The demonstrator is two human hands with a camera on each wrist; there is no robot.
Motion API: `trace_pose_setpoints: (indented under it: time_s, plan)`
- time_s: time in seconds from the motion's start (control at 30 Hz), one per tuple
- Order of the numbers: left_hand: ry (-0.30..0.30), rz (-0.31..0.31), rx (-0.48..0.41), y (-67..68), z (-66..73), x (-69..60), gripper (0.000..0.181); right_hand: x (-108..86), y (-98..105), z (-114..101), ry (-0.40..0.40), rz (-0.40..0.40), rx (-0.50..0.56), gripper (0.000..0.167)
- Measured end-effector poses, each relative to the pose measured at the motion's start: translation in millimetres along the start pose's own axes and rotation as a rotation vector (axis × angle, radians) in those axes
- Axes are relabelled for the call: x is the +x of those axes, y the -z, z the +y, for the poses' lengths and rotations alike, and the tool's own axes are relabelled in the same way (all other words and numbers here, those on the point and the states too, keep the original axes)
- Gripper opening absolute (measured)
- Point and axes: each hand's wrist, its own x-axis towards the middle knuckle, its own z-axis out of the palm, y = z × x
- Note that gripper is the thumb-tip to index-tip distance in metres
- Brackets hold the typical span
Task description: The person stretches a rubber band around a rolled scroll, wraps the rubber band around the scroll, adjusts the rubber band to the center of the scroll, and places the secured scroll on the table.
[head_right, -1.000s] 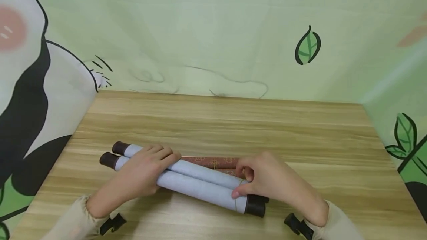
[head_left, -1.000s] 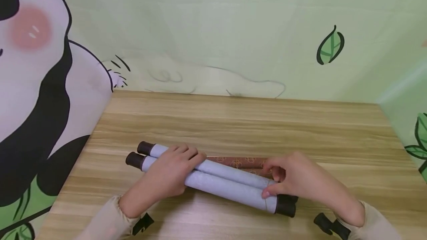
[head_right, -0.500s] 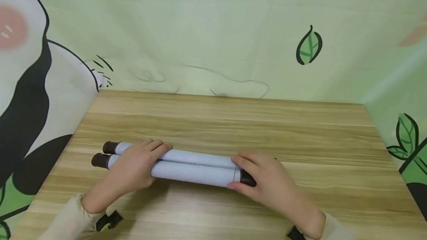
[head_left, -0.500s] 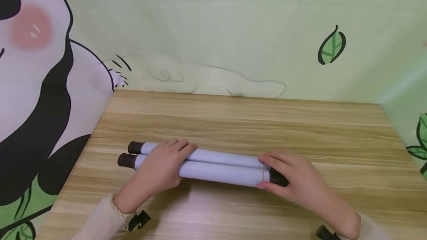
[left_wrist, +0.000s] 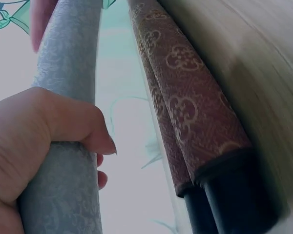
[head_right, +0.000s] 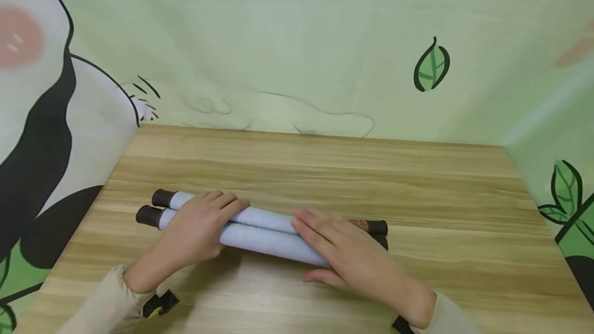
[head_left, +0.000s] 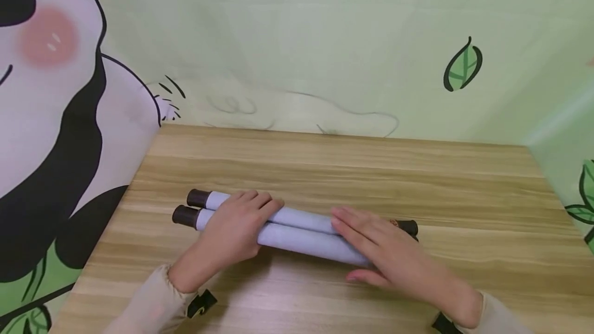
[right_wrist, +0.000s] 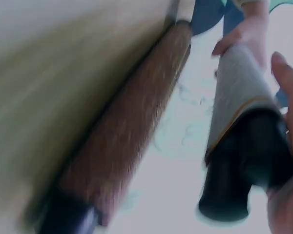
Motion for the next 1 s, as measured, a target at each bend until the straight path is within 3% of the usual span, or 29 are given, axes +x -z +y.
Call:
trace_pose_setpoints:
  time_s: [0.07,0.23,0.33,0.4,0.57,0.63,0.73,0.9,1.0]
  plan:
    - [0.018,0.000,-0.013,1.4,-2.0,-0.2,0.072,-4.1,4,5,0.041,0.050,-0.034,0.072]
    - [0.051,0.025,-0.014,4.2,-6.9,-2.9,0.076,-13.9,8,10,0.042,0.185,-0.121,0.060]
    - [0.038,0.047,0.006,4.6,-7.2,-2.7,0.075,-12.8,4,8,0.031,0.207,-0.118,0.056]
    - [0.012,0.052,0.011,4.3,-5.5,-1.2,0.074,-9.9,0,6,0.034,0.170,-0.094,0.056]
    - [-0.023,0.031,0.006,1.8,1.3,2.8,0.069,-4.3,-5,1,0.009,-0.010,-0.031,0.062]
    - [-0.017,0.029,0.012,0.9,2.7,3.3,0.068,-2.9,-5,3,-0.014,-0.053,-0.018,0.068]
    - [0.002,0.045,0.026,0.6,3.3,4.0,0.070,-0.7,-5,6,-0.076,-0.050,-0.019,0.078]
    - [0.032,0.073,0.006,1.5,2.2,4.7,0.073,-1.4,-1,10,-0.299,0.081,-0.110,0.109]
    - [0.033,0.075,-0.008,1.2,0.7,3.8,0.074,-4.8,4,10,-0.314,0.075,-0.144,0.109]
